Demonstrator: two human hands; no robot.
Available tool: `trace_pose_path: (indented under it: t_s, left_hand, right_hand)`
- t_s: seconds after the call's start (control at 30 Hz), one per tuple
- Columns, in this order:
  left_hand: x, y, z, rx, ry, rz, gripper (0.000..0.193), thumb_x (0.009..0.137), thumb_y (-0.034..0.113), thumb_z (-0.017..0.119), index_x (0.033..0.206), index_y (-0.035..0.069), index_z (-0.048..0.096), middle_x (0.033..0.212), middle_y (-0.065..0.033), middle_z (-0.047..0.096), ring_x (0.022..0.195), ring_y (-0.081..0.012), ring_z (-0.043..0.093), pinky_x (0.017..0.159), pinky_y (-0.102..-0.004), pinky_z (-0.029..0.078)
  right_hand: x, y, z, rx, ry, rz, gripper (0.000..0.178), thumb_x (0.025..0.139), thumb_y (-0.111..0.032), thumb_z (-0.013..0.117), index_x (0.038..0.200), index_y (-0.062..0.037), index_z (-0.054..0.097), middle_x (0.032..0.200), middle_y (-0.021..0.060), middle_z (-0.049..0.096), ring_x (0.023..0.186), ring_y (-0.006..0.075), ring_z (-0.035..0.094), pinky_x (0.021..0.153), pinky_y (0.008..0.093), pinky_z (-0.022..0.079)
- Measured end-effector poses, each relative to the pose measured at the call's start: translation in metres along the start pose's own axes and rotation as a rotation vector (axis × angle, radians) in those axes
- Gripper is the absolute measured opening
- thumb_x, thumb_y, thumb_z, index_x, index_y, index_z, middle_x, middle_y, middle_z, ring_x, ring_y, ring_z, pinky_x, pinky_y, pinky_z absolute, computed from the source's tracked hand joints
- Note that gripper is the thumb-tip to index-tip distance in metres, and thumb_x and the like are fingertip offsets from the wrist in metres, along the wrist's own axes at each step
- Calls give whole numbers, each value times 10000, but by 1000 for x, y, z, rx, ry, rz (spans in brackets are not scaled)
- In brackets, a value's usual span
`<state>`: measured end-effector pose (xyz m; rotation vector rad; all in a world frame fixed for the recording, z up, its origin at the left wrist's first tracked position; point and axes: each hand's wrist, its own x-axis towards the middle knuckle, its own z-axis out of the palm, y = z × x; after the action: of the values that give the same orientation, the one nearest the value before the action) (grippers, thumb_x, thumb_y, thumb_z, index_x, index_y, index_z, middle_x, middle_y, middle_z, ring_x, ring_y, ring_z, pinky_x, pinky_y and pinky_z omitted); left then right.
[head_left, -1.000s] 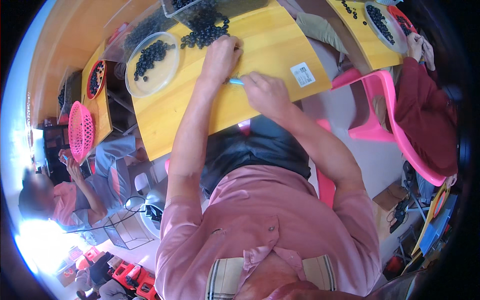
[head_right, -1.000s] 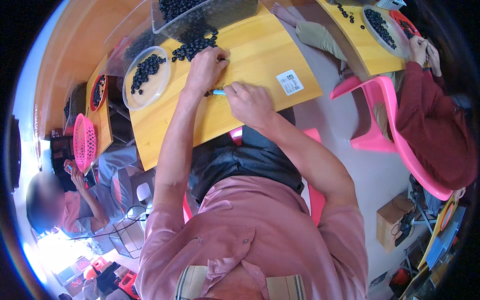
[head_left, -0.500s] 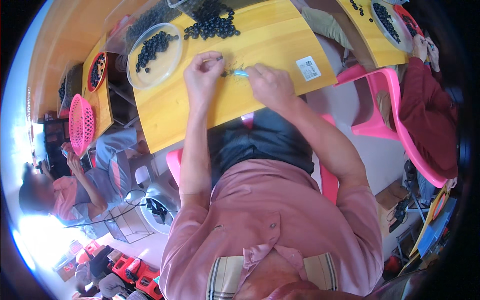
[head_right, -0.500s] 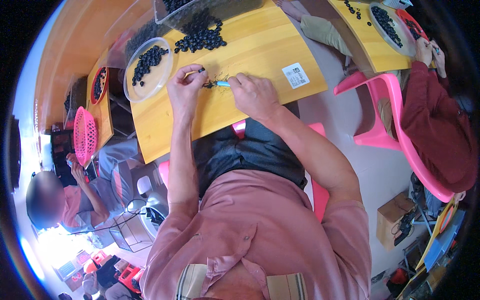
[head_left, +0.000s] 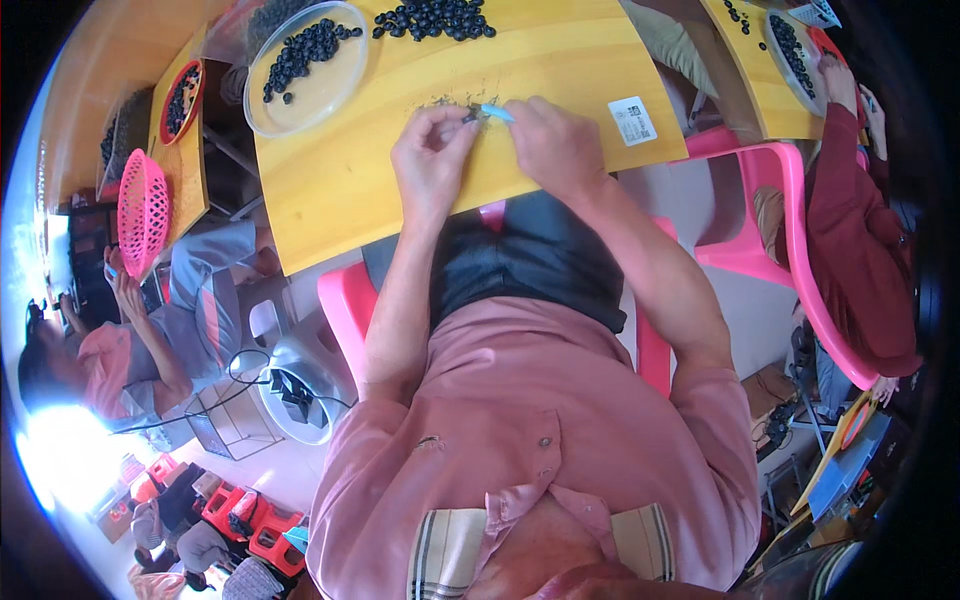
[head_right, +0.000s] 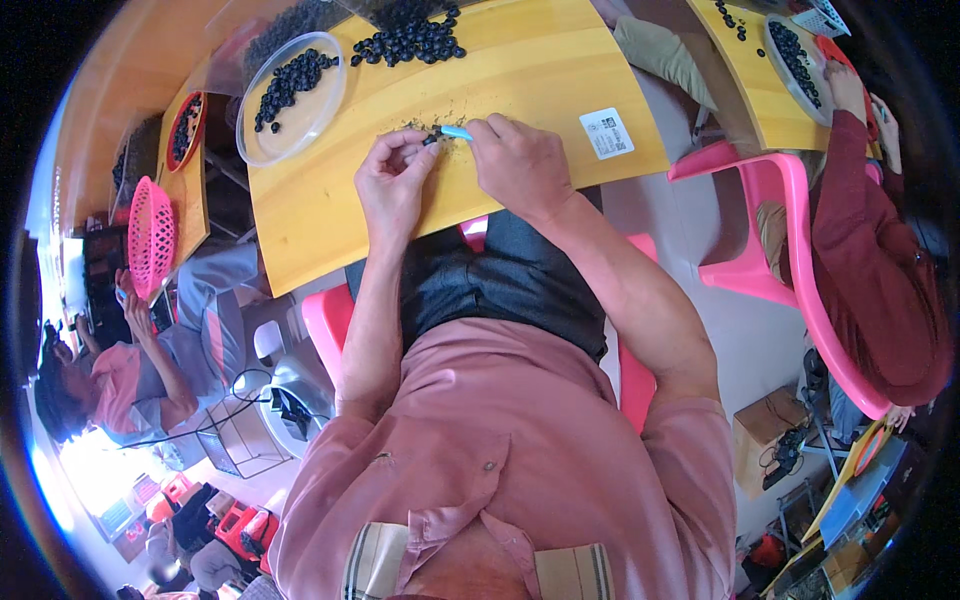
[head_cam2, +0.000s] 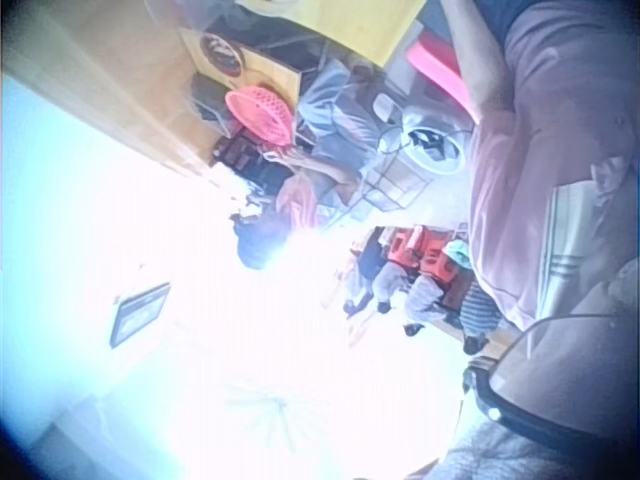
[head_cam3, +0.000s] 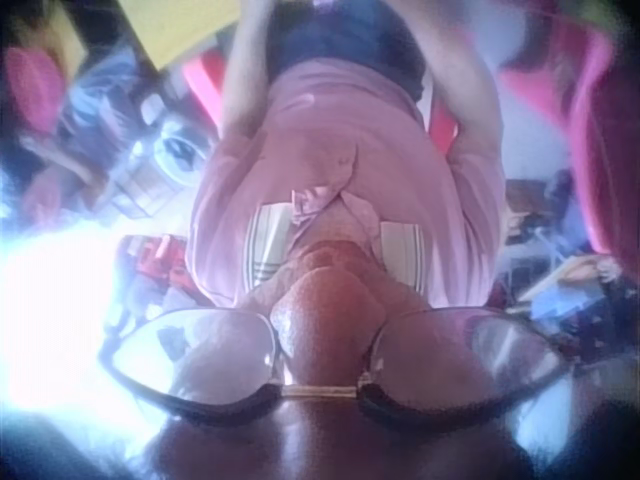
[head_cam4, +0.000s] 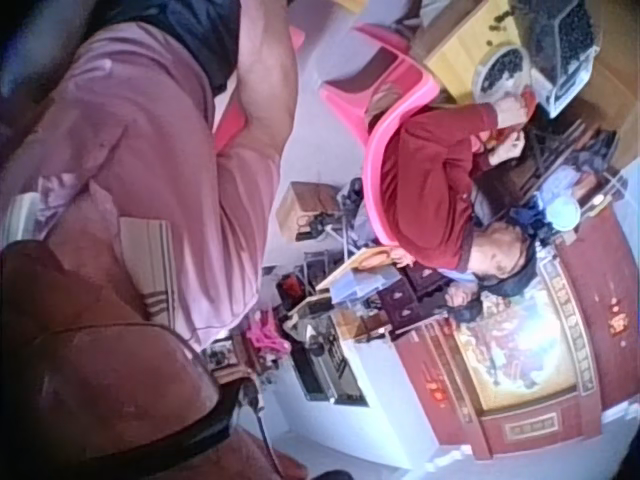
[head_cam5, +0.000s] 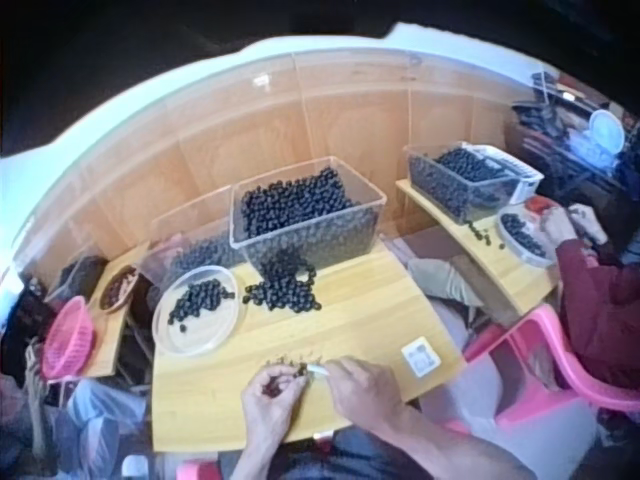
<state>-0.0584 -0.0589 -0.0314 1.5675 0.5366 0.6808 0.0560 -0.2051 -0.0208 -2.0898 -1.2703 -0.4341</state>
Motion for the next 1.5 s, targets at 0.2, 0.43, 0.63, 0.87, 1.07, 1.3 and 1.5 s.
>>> trace_pose_path:
  t_s: [0.2, 0.43, 0.63, 0.87, 1.07, 1.3, 1.5]
  left_hand:
    - [0, 3, 4, 7, 65, 54, 215, 882, -29, 811, 1073, -5, 714, 975, -34, 684, 859, -90, 645, 795, -245, 543]
    - [1, -1, 2, 154, 60, 172, 289, 884, -69, 788, 1147, -8, 683, 997, -29, 677, 882, -84, 645, 826, -229, 540]
    - [-1, 1, 2, 283, 57, 240, 280, 879, -57, 794, 1133, -1, 690, 999, -39, 678, 894, -97, 659, 819, -245, 558]
    - [-2, 5, 4, 318, 68, 251, 272, 878, -47, 797, 1123, 0, 691, 995, -44, 681, 899, -105, 674, 818, -252, 569]
    - [-3, 7, 4, 323, 68, 234, 260, 880, -47, 791, 1114, 0, 687, 994, -47, 683, 897, -107, 682, 821, -254, 574]
    - [-2, 3, 4, 279, 74, 199, 279, 885, -44, 793, 1134, -5, 672, 991, -49, 692, 888, -95, 676, 810, -243, 566]
    - [-2, 0, 5, 120, 85, 88, 290, 895, -44, 791, 1145, -10, 649, 991, -38, 690, 878, -87, 668, 800, -230, 554]
  right_hand:
    - [1, -3, -5, 41, 37, -46, 80, 907, -131, 702, 942, -70, 664, 797, 73, 624, 724, 254, 703, 594, 391, 557]
    - [1, -6, -3, 7, 6, -104, 63, 909, -118, 691, 914, -82, 641, 768, 69, 596, 684, 247, 679, 577, 382, 542]
    - [0, -7, -2, 18, 17, -109, 68, 905, -115, 696, 919, -78, 641, 761, 67, 587, 683, 241, 678, 569, 385, 536]
    - [0, -8, -3, 14, 18, -110, 66, 901, -110, 701, 934, -73, 658, 760, 68, 589, 686, 240, 683, 572, 384, 540]
    - [0, -8, -2, 5, 12, -113, 73, 900, -112, 702, 939, -66, 660, 762, 70, 592, 691, 240, 687, 571, 384, 544]
    - [0, -9, -2, -12, 8, -104, 76, 893, -99, 692, 958, -64, 672, 775, 72, 596, 696, 243, 690, 576, 381, 550]
    - [0, -8, 1, -4, 17, -98, 74, 886, -89, 692, 952, -62, 673, 773, 66, 595, 698, 245, 692, 585, 382, 556]
